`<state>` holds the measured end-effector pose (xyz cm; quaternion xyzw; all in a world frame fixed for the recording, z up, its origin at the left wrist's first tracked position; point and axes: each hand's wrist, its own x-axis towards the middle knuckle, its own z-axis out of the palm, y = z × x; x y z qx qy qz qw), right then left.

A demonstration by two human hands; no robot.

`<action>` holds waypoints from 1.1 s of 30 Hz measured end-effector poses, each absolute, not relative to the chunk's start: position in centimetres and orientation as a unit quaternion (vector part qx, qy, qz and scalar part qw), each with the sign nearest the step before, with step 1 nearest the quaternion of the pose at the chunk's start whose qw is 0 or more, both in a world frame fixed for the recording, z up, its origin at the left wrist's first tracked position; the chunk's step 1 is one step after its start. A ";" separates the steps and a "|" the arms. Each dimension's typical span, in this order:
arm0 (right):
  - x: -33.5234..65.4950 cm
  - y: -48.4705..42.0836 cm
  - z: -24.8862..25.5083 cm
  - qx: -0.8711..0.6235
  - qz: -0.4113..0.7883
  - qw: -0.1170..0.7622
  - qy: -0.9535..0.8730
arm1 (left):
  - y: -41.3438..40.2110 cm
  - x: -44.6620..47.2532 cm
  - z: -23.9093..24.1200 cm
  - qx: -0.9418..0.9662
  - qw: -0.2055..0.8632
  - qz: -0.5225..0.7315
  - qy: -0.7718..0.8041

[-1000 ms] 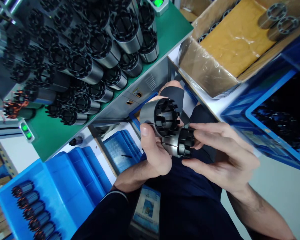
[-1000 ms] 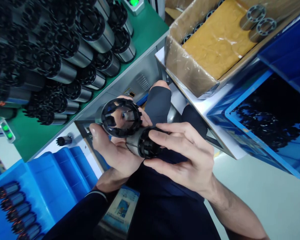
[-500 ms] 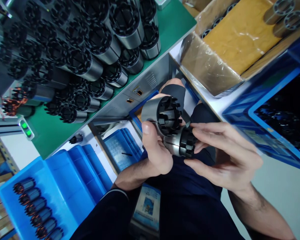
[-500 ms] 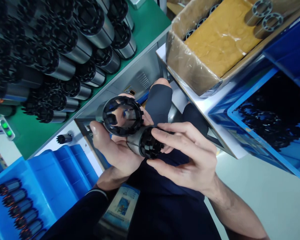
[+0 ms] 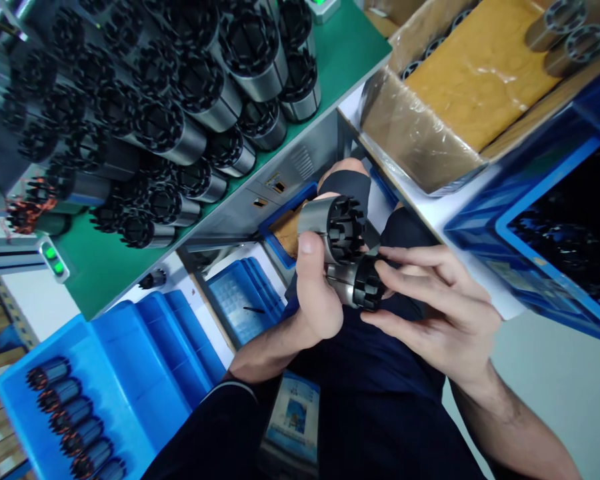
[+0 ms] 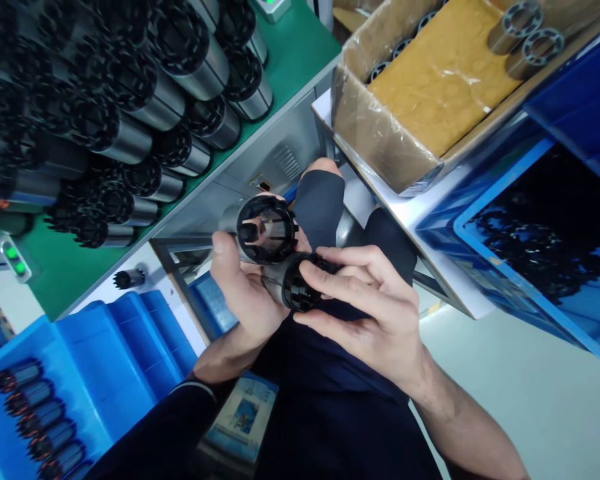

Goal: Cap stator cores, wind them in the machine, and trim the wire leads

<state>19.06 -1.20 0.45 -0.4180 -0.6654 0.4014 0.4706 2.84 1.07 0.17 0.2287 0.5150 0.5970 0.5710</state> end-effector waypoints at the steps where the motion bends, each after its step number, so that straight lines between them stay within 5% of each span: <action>1: 19.1 -1.2 0.5 -0.419 0.395 0.465 -0.672 | 1.1 2.8 -0.1 0.237 0.565 0.607 0.506; 13: 19.0 -1.9 0.0 -0.436 0.434 0.473 -0.630 | 0.9 2.6 0.6 0.236 0.579 0.581 0.522; 18: 17.1 -2.2 -1.5 -0.463 0.294 0.446 -0.707 | 1.0 3.6 1.7 0.190 0.599 0.567 0.533; 25: 18.1 -0.6 -4.3 -0.421 0.272 0.570 -0.651 | -0.5 2.1 3.0 0.187 0.675 0.523 0.486; 33: 20.8 -1.1 -2.4 -0.396 0.298 0.338 -0.800 | 1.3 0.2 1.2 0.241 0.588 0.516 0.574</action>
